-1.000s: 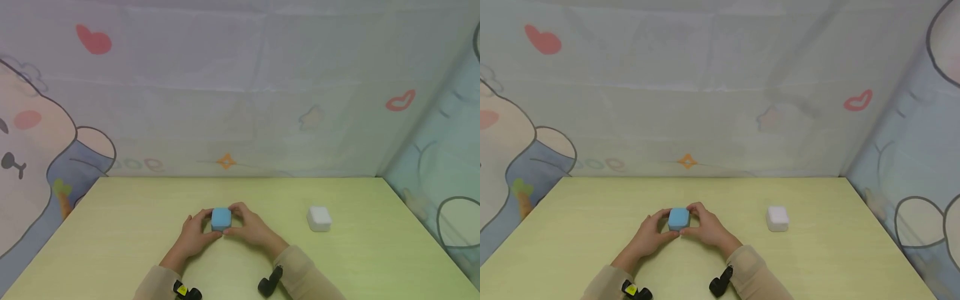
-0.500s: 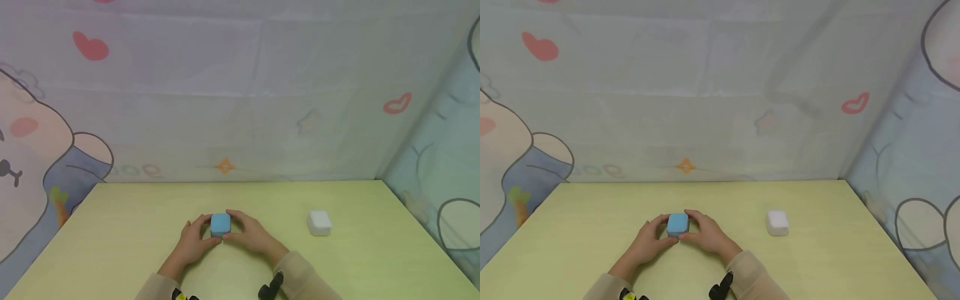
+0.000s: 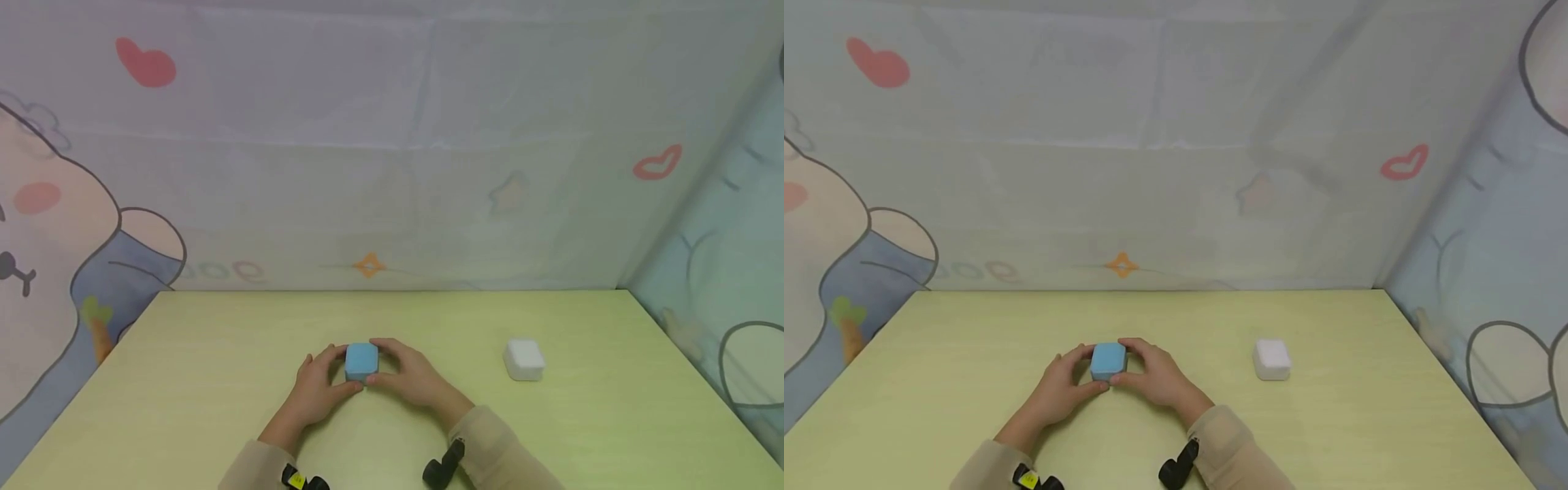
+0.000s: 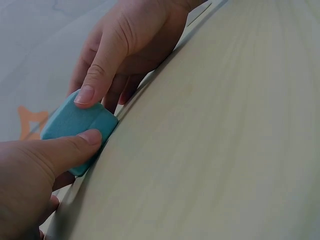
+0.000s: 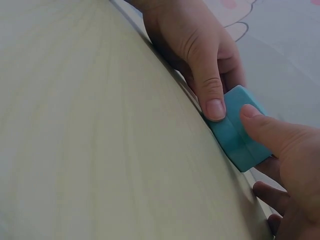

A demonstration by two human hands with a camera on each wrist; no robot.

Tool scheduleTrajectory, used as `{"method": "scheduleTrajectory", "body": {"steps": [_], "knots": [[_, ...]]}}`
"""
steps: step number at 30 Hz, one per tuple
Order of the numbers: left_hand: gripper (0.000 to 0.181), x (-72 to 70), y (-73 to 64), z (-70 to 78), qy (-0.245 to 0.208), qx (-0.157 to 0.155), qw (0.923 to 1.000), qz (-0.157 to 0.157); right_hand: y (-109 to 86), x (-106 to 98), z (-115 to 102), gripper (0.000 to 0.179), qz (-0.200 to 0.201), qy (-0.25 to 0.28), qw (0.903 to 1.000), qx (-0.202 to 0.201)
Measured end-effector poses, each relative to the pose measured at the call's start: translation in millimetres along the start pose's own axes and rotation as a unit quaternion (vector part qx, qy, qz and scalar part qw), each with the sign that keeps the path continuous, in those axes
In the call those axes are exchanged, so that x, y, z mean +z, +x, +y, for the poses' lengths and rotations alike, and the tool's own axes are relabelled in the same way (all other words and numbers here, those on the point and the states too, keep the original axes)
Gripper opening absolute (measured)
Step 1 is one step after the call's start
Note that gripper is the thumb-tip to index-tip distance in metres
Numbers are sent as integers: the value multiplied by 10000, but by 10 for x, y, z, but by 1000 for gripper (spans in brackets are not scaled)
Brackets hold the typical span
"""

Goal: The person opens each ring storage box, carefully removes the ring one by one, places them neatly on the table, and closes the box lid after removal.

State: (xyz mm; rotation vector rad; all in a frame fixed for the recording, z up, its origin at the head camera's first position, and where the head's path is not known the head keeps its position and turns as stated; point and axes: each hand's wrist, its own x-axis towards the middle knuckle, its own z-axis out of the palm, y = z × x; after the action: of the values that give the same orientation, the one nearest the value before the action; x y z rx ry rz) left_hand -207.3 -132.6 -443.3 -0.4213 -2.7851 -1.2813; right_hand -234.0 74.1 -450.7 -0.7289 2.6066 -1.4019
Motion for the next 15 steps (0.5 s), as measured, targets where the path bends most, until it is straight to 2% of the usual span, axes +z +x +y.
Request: {"method": "scheduleTrajectory", "body": {"steps": [8, 15], "knots": [[63, 20, -6, -25, 233, 96, 9997, -9, -21, -13, -15, 63, -81, -40, 9999, -83], [61, 5, -1, -20, 262, 6, 9996, -47, -25, -14, -39, 63, -167, -137, 9996, -167]]}}
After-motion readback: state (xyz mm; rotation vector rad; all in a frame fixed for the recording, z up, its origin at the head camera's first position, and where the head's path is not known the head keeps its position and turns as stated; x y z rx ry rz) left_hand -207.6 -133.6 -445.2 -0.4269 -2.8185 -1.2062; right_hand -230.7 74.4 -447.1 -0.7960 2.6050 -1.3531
